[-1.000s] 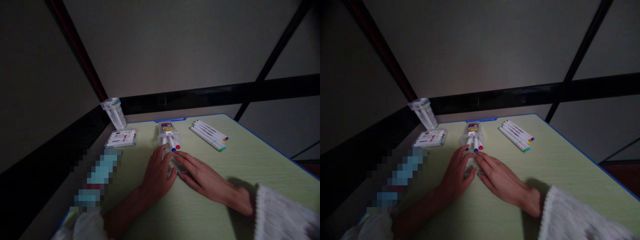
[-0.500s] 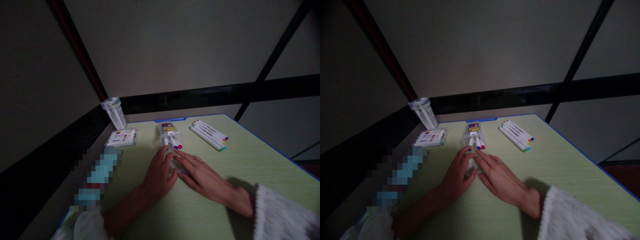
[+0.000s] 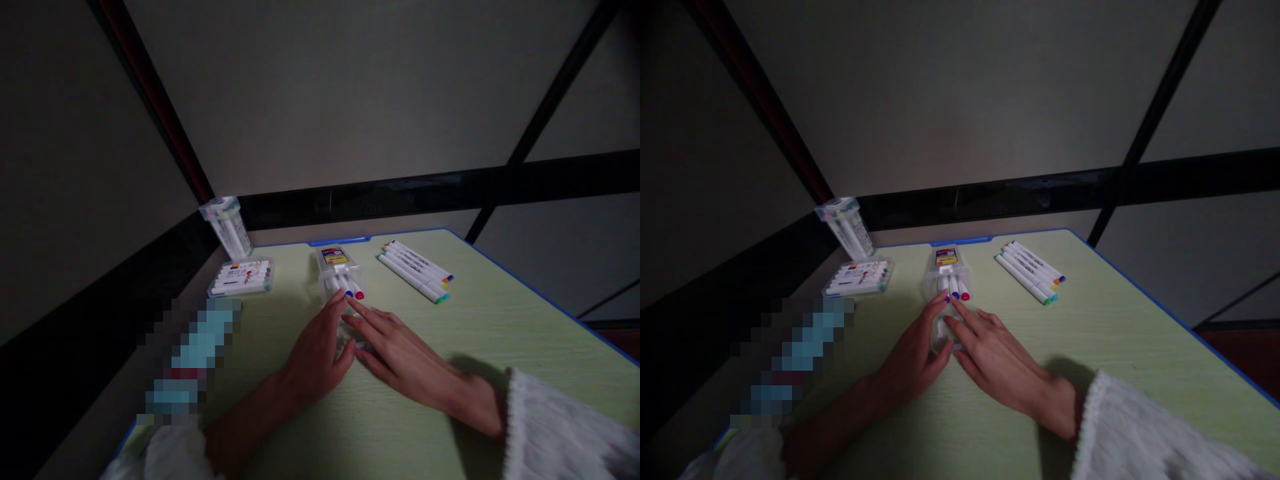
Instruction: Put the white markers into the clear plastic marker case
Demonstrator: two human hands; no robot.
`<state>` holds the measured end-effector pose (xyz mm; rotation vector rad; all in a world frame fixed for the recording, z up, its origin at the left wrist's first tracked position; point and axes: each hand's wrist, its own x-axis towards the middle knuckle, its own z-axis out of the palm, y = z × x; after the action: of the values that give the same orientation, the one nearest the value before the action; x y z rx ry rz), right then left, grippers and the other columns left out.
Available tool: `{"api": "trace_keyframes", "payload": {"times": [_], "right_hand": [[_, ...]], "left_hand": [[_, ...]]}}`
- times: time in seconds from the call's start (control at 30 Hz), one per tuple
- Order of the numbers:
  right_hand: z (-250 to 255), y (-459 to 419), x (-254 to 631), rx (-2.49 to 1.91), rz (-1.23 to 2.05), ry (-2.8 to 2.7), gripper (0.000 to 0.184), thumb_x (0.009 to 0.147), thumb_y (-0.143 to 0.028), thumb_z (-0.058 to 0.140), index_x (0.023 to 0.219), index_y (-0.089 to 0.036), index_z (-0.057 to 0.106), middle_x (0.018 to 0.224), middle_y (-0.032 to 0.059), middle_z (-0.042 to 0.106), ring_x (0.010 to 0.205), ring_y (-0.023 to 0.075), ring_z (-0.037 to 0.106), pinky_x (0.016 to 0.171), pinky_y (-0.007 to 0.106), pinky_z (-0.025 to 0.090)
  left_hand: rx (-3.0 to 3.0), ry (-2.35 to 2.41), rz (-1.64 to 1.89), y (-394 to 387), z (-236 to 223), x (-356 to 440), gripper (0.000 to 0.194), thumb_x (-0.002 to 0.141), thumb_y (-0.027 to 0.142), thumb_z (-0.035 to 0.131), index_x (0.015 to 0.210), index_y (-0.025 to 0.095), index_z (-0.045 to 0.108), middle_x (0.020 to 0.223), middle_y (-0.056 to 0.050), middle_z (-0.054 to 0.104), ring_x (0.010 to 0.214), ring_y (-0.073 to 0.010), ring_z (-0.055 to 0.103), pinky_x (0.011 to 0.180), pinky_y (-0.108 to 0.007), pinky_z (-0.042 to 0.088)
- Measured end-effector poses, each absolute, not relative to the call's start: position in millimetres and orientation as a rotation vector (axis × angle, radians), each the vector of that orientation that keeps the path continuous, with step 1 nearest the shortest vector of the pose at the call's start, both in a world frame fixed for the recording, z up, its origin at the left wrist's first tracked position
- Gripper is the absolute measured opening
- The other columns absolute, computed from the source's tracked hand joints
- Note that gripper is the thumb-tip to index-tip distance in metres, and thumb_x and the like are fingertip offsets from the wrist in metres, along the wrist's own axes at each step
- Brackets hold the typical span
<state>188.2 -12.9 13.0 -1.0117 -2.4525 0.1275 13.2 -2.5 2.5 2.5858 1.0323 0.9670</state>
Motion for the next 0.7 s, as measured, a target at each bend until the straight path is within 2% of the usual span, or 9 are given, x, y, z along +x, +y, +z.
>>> {"api": "trace_keyframes", "payload": {"times": [0.23, 0.33, 0.47, 0.57, 0.63, 0.7], "right_hand": [[19, -14, 189, -0.984, 0.006, -2.524, 0.035, 0.087, -0.020, 0.039, 0.119, -0.010, 0.048, 0.130, 0.0181, 0.046, 0.114, 0.0248, 0.050, 0.093, 0.047, 0.041], [24, -14, 193, -0.870, -0.111, -2.528, 0.031, 0.088, -0.020, 0.038, 0.113, -0.010, 0.053, 0.126, 0.0165, 0.051, 0.101, 0.0236, 0.058, 0.085, 0.043, 0.048], [30, -11, 202, -0.742, -0.274, -2.429, 0.027, 0.088, -0.016, 0.037, 0.102, -0.010, 0.059, 0.107, 0.0141, 0.064, 0.082, 0.0201, 0.064, 0.070, 0.035, 0.052], [35, -5, 213, -0.869, -0.320, -2.369, 0.028, 0.087, -0.015, 0.035, 0.095, -0.011, 0.061, 0.096, 0.0132, 0.067, 0.076, 0.0208, 0.063, 0.064, 0.035, 0.052], [37, 2, 223, -1.047, -0.335, -2.341, 0.029, 0.087, -0.016, 0.033, 0.093, -0.011, 0.062, 0.095, 0.0135, 0.066, 0.078, 0.0224, 0.062, 0.065, 0.036, 0.052], [36, 12, 235, -1.264, -0.376, -2.308, 0.029, 0.086, -0.018, 0.034, 0.098, -0.011, 0.060, 0.101, 0.0149, 0.064, 0.087, 0.0254, 0.060, 0.071, 0.039, 0.051]], "left_hand": [[2.576, 1.029, 0.984, -1, 1, 12, 0.061, 0.080, 0.010, 0.045, 0.133, 0.014, 0.014, 0.140, -0.019, 0.027, 0.129, -0.0263, 0.029, 0.103, -0.047, 0.033], [2.582, 1.010, 1.036, -1, 3, 10, 0.059, 0.081, 0.010, 0.044, 0.132, 0.014, 0.016, 0.139, -0.019, 0.029, 0.129, -0.0261, 0.030, 0.102, -0.047, 0.034], [2.594, 0.950, 1.122, -1, 7, 8, 0.053, 0.082, 0.009, 0.043, 0.129, 0.017, 0.021, 0.136, -0.017, 0.034, 0.127, -0.0246, 0.033, 0.102, -0.046, 0.035], [2.611, 0.895, 1.170, -2, 10, 6, 0.050, 0.082, 0.009, 0.043, 0.127, 0.019, 0.025, 0.133, -0.015, 0.038, 0.124, -0.0231, 0.037, 0.100, -0.044, 0.038], [2.637, 0.837, 1.195, -3, 10, 5, 0.048, 0.082, 0.008, 0.043, 0.126, 0.019, 0.028, 0.130, -0.014, 0.043, 0.122, -0.0218, 0.041, 0.098, -0.041, 0.041], [2.667, 0.795, 1.236, -3, 10, 3, 0.047, 0.081, 0.006, 0.044, 0.124, 0.019, 0.031, 0.125, -0.014, 0.048, 0.118, -0.0207, 0.045, 0.096, -0.038, 0.043]]}}
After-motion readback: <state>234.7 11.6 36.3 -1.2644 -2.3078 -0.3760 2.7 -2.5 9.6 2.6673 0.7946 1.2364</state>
